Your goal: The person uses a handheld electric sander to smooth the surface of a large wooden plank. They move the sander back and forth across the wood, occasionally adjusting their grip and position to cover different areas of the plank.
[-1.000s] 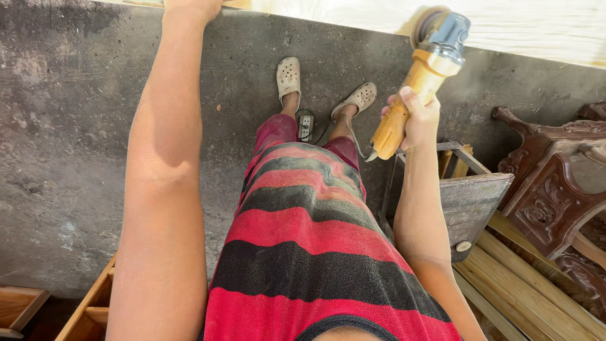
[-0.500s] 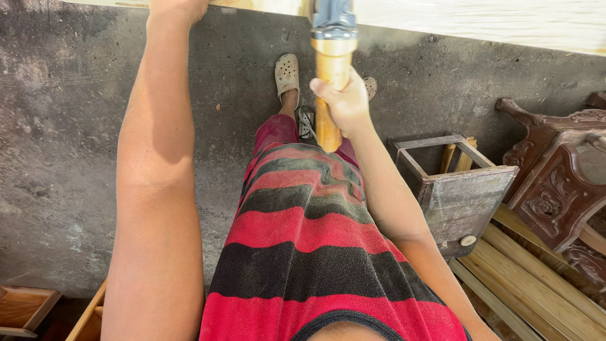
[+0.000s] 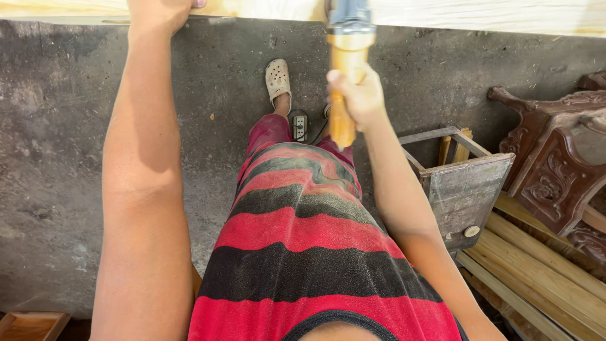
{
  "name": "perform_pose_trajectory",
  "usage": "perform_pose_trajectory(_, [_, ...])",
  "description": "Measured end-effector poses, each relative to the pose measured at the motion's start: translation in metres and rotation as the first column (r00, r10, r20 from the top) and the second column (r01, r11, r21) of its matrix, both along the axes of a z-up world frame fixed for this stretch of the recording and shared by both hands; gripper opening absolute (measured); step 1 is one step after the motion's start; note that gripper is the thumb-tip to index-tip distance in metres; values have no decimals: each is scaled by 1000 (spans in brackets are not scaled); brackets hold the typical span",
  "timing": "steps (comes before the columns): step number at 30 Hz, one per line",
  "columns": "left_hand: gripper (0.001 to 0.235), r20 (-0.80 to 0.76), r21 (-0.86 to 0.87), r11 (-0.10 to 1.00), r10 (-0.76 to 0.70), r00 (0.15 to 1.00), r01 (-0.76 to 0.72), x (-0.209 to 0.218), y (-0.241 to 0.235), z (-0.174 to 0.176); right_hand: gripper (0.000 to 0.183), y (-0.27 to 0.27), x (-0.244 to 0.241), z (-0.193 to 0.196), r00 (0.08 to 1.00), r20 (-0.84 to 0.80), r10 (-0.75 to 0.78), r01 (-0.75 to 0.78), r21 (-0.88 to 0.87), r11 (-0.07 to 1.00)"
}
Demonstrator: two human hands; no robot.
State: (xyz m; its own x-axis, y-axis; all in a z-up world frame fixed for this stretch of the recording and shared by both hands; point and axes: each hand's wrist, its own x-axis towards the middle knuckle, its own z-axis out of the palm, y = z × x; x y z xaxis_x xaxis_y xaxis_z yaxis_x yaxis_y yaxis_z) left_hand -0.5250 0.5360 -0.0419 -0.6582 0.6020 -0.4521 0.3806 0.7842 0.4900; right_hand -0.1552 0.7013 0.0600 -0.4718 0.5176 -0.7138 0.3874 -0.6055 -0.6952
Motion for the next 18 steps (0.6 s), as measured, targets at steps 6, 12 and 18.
perform_pose_trajectory(6, [90,-25,-32,993,-116,993,115,11,12,36,41,-27,-22,3,991,17,136,-137,145,980])
perform_pose_trajectory(12, [87,10,-384,918,-101,995,98,78,70,44,31,39,72,26,983,3,-182,181,58,982])
perform_pose_trajectory(18, [92,-8,-302,930,-223,975,210,186,173,46,26,111,165,41,959,89,-269,258,115,959])
